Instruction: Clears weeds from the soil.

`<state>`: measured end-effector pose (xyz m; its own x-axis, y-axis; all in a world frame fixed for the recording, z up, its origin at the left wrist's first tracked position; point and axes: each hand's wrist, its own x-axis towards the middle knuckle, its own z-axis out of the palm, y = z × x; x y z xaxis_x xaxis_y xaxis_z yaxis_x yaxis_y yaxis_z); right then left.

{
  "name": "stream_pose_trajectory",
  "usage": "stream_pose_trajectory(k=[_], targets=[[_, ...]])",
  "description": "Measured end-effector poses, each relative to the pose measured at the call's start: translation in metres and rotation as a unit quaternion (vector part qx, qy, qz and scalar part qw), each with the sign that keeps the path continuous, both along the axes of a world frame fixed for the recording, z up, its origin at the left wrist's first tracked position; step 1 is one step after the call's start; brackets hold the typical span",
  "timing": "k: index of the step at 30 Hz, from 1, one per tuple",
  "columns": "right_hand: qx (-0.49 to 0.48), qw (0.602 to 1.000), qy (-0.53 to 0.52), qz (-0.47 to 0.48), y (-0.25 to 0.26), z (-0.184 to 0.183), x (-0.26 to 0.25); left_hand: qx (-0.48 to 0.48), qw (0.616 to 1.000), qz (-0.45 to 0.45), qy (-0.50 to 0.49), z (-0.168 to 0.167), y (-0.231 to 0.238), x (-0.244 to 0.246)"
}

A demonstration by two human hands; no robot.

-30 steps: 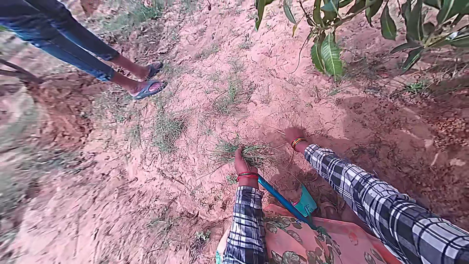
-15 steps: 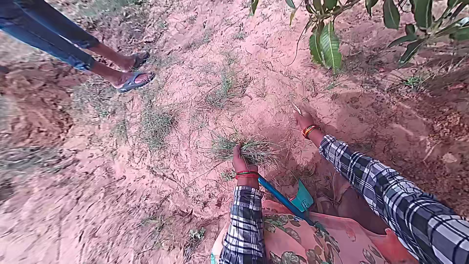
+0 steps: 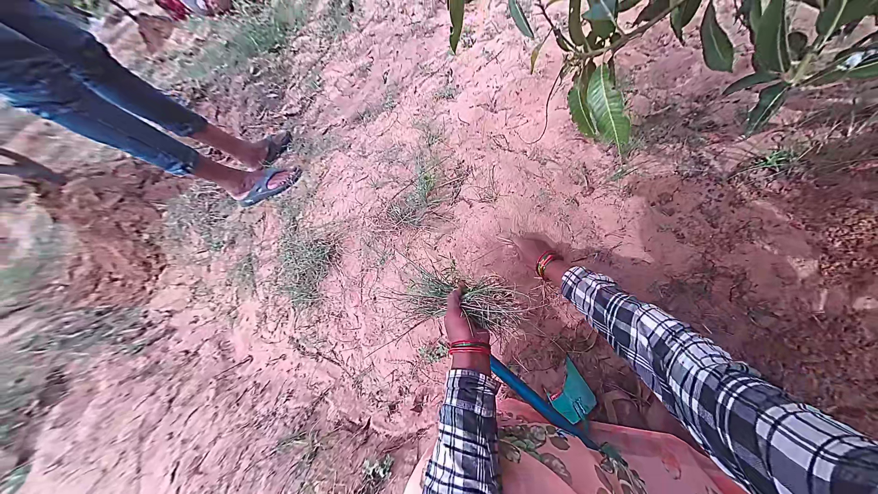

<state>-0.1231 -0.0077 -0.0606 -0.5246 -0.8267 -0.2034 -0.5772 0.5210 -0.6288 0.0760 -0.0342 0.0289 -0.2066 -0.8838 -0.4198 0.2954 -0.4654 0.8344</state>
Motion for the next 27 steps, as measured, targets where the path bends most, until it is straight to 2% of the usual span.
stream_pose_trajectory(k=[3, 6, 9, 12, 15, 18, 21, 24, 27], targets=[[-0.059, 0.974, -0.139, -0.169, 0.033, -0.013, 0.000, 0.004, 1.000, 0.005, 0.000, 0.000, -0.001, 0.004], [-0.074, 0.964, -0.108, -0.229, 0.091, -0.009, 0.000, 0.000, 1.000, 0.015, -0.002, -0.002, -0.005, 0.007], [-0.016, 0.981, 0.007, -0.194, 0.155, 0.009, -0.011, 0.012, 0.999, 0.028, -0.011, -0.005, -0.008, 0.013], [0.110, 0.983, 0.021, -0.145, 0.198, 0.038, -0.034, 0.005, 1.000, 0.028, 0.004, 0.001, -0.006, 0.025], [0.140, 0.978, 0.088, -0.124, 0.229, 0.057, -0.049, -0.022, 1.000, 0.020, -0.003, 0.019, 0.009, 0.041], [0.176, 0.971, 0.123, -0.102, 0.259, 0.095, -0.034, -0.020, 0.999, 0.030, -0.030, 0.044, 0.025, 0.047], [0.220, 0.965, 0.136, -0.050, 0.287, 0.106, -0.012, -0.004, 0.997, 0.021, -0.071, 0.055, 0.044, 0.055], [0.248, 0.957, 0.149, -0.020, 0.314, 0.114, 0.021, -0.008, 0.992, -0.018, -0.124, 0.061, 0.062, 0.058], [0.239, 0.961, 0.141, -0.009, 0.342, 0.134, 0.055, -0.042, 0.978, -0.099, -0.177, 0.069, 0.090, 0.059]])
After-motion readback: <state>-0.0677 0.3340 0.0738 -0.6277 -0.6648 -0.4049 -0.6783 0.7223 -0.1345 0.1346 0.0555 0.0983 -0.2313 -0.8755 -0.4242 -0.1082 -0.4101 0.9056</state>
